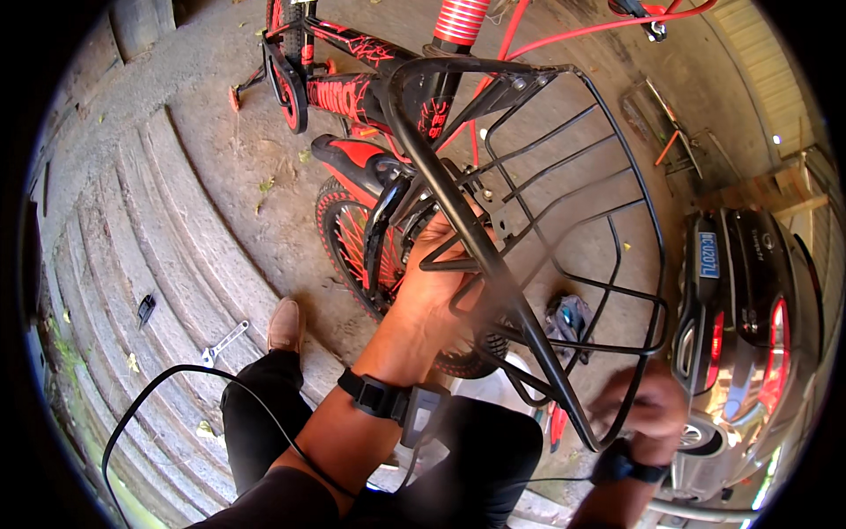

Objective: The person repairs a bicycle by first adjusting the brake cables at the handlebars. They then retrieve a small metal bracket from a basin of water, dry it, and attach it to the front basket of the bicycle using a screwdriver to tighten the screws.

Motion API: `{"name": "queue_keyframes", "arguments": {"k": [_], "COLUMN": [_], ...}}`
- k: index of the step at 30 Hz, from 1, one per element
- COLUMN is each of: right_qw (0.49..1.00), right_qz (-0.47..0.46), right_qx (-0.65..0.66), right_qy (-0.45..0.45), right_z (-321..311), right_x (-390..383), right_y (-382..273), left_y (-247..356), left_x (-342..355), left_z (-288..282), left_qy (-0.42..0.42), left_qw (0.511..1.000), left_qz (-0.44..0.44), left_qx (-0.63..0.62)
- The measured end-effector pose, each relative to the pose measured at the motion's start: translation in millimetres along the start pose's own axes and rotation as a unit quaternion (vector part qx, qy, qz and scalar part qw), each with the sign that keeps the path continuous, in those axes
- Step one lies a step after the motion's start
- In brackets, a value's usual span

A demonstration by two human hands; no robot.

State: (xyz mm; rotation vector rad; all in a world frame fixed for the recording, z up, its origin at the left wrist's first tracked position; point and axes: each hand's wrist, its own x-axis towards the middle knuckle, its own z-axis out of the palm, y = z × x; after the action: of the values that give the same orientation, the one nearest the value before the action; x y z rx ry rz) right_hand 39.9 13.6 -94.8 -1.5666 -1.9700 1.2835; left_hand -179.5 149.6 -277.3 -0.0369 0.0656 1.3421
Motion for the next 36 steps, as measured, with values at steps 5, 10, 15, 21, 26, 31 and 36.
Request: {"name": "queue_keyframes", "arguments": {"k": [5, 10, 15, 21, 26, 31, 36], "right_qw": [0.961, 0.964, 0.885, 0.850, 0.821, 0.805, 0.819], "right_qz": [-0.226, -0.081, -0.140, -0.158, -0.204, -0.214, -0.222], "right_qx": [-0.135, -0.252, -0.422, -0.469, -0.508, -0.526, -0.500], "right_qy": [0.080, 0.016, -0.141, -0.180, -0.162, -0.172, -0.176], "right_z": [-54.0, -53.8, -30.5, 5.6, 11.7, 12.9, 9.3], "right_x": [-6.3, 116.3, 199.4, 239.1, 243.4, 246.8, 246.8], "right_y": [-102.5, -155.2, -152.4, -122.9, -111.5, -110.1, -106.2], "left_y": [-10.0, 3.2, -3.8, -2.7, -2.9, -2.3, -7.3], "left_x": [-0.3, 2.6, -0.1, -0.4, -0.5, -1.1, -2.8], "left_z": [4.6, 1.2, 5.4, 4.3, 3.3, 0.0, 4.8], "left_qy": [-0.012, 0.008, -0.001, -0.023, -0.008, -0.017, -0.002], "left_qw": [1.000, 1.000, 1.000, 0.999, 1.000, 0.999, 0.997], "left_qz": [-0.015, 0.019, 0.009, 0.017, -0.001, -0.012, -0.014], "left_qx": [-0.015, 0.002, -0.001, -0.035, -0.019, -0.039, -0.073]}}
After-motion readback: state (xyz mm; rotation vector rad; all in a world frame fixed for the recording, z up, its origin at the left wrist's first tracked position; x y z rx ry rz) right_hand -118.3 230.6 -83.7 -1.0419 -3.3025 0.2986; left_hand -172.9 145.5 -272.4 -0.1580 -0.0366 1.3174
